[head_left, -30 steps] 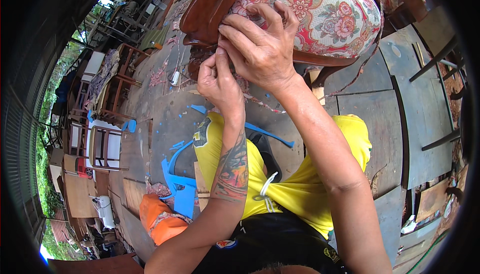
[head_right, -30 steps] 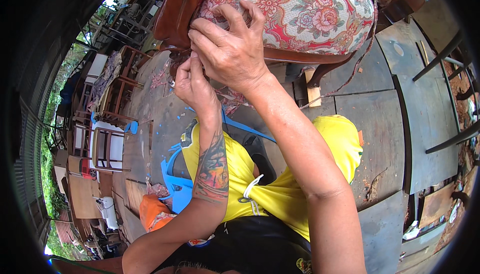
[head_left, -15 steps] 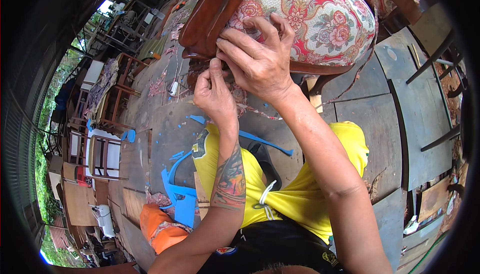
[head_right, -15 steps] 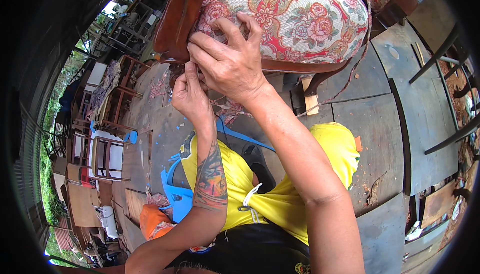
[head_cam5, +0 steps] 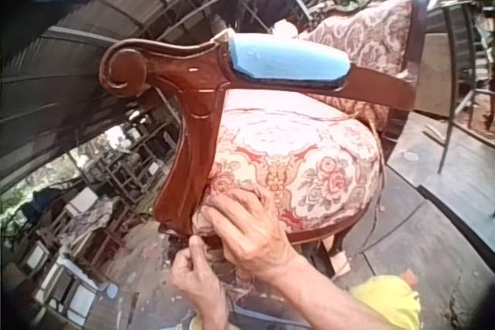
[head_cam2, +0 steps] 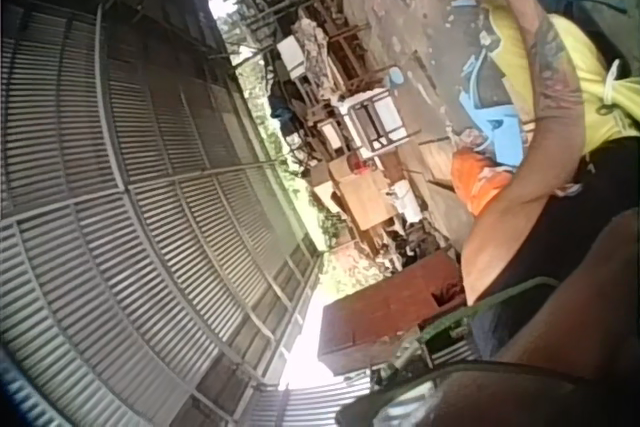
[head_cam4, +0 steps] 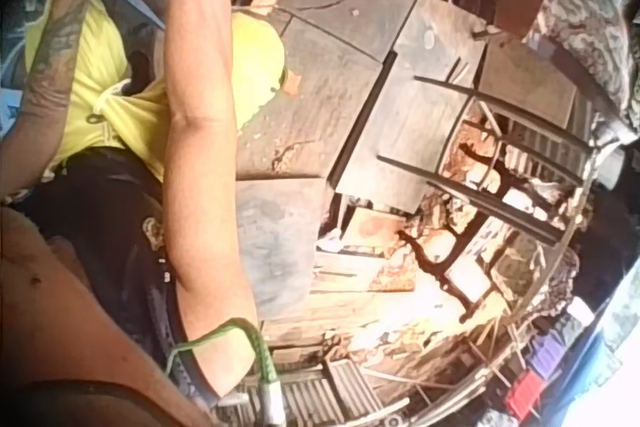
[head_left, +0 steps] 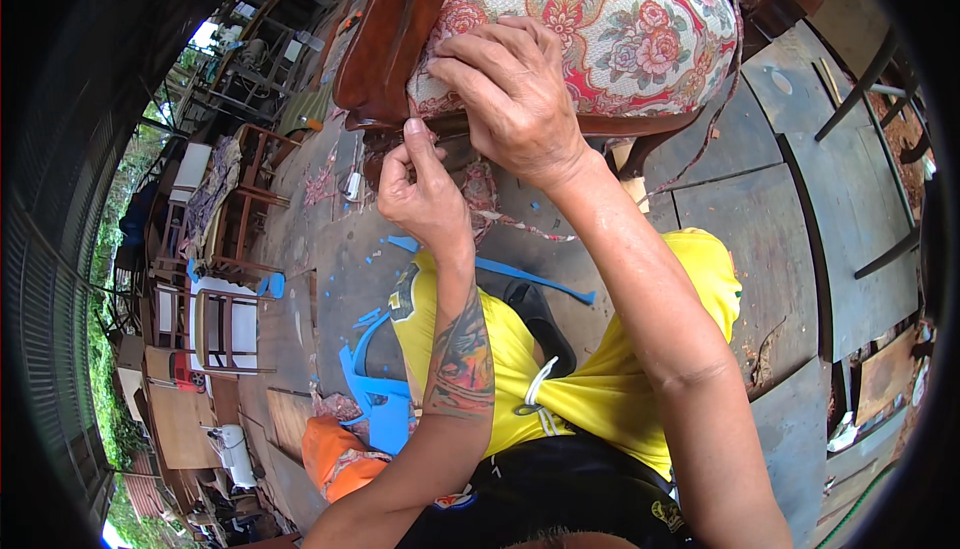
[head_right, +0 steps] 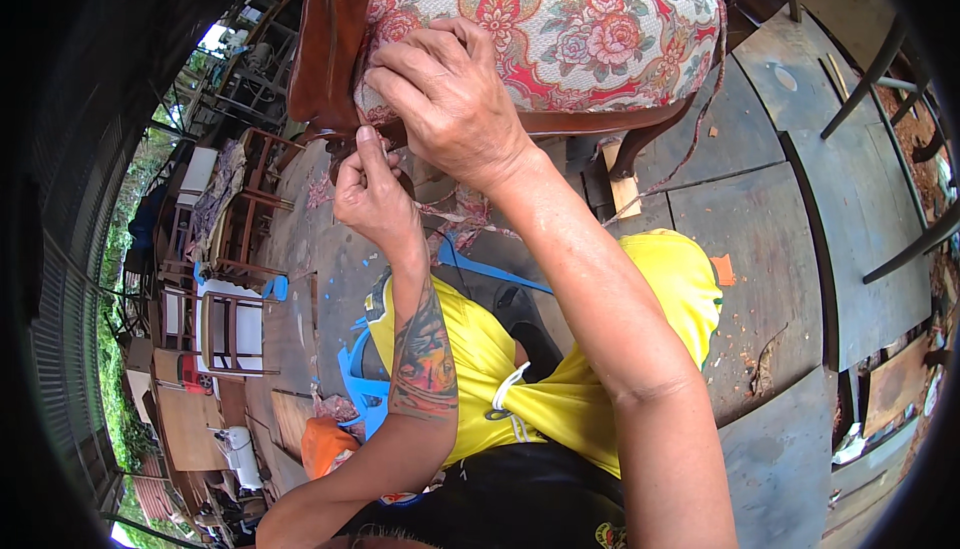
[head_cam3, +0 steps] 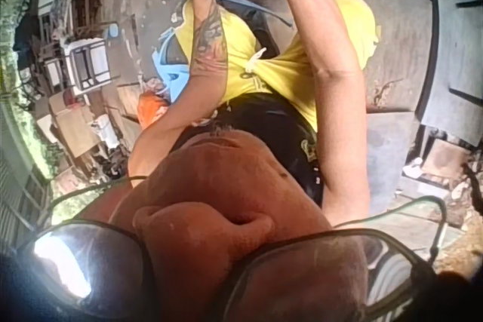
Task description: Apply glue and trim to the edge of a reupholstered chair.
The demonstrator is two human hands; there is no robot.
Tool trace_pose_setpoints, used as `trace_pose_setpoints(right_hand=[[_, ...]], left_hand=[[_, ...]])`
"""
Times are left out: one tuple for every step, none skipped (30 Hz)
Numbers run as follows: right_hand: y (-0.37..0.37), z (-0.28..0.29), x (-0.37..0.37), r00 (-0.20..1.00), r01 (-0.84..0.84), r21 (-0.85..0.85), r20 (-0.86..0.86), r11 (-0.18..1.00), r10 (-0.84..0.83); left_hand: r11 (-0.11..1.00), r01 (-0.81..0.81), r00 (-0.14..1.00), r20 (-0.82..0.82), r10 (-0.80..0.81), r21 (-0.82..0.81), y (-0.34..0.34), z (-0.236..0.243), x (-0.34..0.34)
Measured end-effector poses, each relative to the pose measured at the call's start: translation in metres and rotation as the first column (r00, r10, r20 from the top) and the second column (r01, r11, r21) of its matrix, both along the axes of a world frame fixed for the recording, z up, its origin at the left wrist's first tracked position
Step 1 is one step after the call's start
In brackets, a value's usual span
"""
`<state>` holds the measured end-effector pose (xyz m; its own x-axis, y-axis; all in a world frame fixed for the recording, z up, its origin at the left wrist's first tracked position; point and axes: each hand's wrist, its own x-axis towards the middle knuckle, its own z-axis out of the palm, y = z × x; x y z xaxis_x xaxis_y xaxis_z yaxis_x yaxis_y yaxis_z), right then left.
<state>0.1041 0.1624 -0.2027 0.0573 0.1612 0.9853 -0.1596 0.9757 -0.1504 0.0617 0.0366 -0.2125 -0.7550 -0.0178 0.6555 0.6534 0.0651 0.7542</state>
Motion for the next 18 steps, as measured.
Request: trace_pose_setpoints(right_hand=[[0.0,0.0,0.0,1.0,0.0,-0.006,-0.002,1.0,0.0],[-0.001,0.0,0.001,1.0,0.02,0.018,0.012,1.0,-0.02],[-0.001,0.0,0.001,0.999,0.042,0.049,0.03,0.998,-0.044],[-0.001,0.001,0.001,0.999,0.04,0.039,0.023,0.998,-0.041],[-0.001,0.001,0.002,0.999,0.033,0.044,0.017,0.998,-0.034],[-0.001,0.002,0.002,0.999,0.032,0.052,0.012,0.998,-0.033],[-0.001,0.003,0.003,1.0,0.024,0.042,0.011,0.999,-0.025],[0.0,0.003,0.004,0.999,0.027,0.06,0.019,0.998,-0.028],[0.001,0.003,0.006,0.999,0.031,0.079,0.027,0.996,-0.033],[0.001,0.003,0.007,0.999,0.032,0.073,0.024,0.997,-0.034],[0.001,0.002,0.009,0.996,0.019,0.082,0.082,0.996,-0.026],[0.001,0.002,0.011,0.99,0.005,0.092,0.141,0.996,-0.018],[0.001,0.002,0.011,0.99,0.005,0.088,0.138,0.996,-0.017],[0.001,0.002,0.011,0.989,0.015,0.095,0.147,0.995,-0.029],[0.001,0.002,0.011,0.987,0.026,0.104,0.156,0.994,-0.042],[0.001,0.002,0.011,0.987,0.026,0.103,0.156,0.994,-0.042],[0.001,0.003,0.01,0.988,0.03,0.102,0.148,0.994,-0.045],[0.001,0.003,0.009,0.989,0.034,0.099,0.139,0.995,-0.047]], left_hand=[[1.0,0.002,1.0,-0.014,-0.002,-0.002,-0.001,0.0,0.0],[1.0,0.003,1.0,0.01,-0.002,-0.009,-0.001,0.0,-0.001],[1.0,-0.003,0.999,0.048,0.004,-0.015,-0.002,0.0,-0.001],[1.0,0.004,0.999,0.033,-0.003,-0.02,-0.002,0.0,-0.001],[1.0,0.002,1.0,0.017,-0.001,-0.022,-0.003,-0.001,-0.002],[1.0,0.003,1.0,0.006,-0.003,-0.025,-0.003,-0.001,-0.002],[1.0,-0.002,1.0,0.0,0.002,-0.031,-0.004,-0.001,-0.003],[0.999,-0.003,1.0,0.005,0.003,-0.034,-0.004,-0.001,-0.003],[0.999,-0.011,1.0,0.017,0.011,-0.038,-0.004,-0.001,-0.004],[0.999,-0.002,1.0,0.005,0.003,-0.043,-0.004,-0.001,-0.005],[1.0,0.014,1.0,-0.011,-0.014,-0.028,-0.003,-0.002,-0.005],[1.0,0.022,1.0,-0.009,-0.022,-0.015,-0.003,-0.002,-0.006],[0.999,0.029,0.999,-0.029,-0.029,-0.016,-0.004,-0.002,-0.006],[0.999,0.014,0.999,-0.035,-0.015,-0.031,-0.004,-0.002,-0.006],[0.999,-0.003,1.0,-0.031,0.002,-0.044,-0.004,-0.002,-0.006],[0.999,0.0,0.999,-0.04,-0.002,-0.046,-0.004,-0.002,-0.005],[0.999,0.0,0.999,-0.036,-0.001,-0.047,-0.004,-0.001,-0.005],[0.999,0.002,1.0,-0.027,-0.004,-0.049,-0.004,-0.001,-0.005]])
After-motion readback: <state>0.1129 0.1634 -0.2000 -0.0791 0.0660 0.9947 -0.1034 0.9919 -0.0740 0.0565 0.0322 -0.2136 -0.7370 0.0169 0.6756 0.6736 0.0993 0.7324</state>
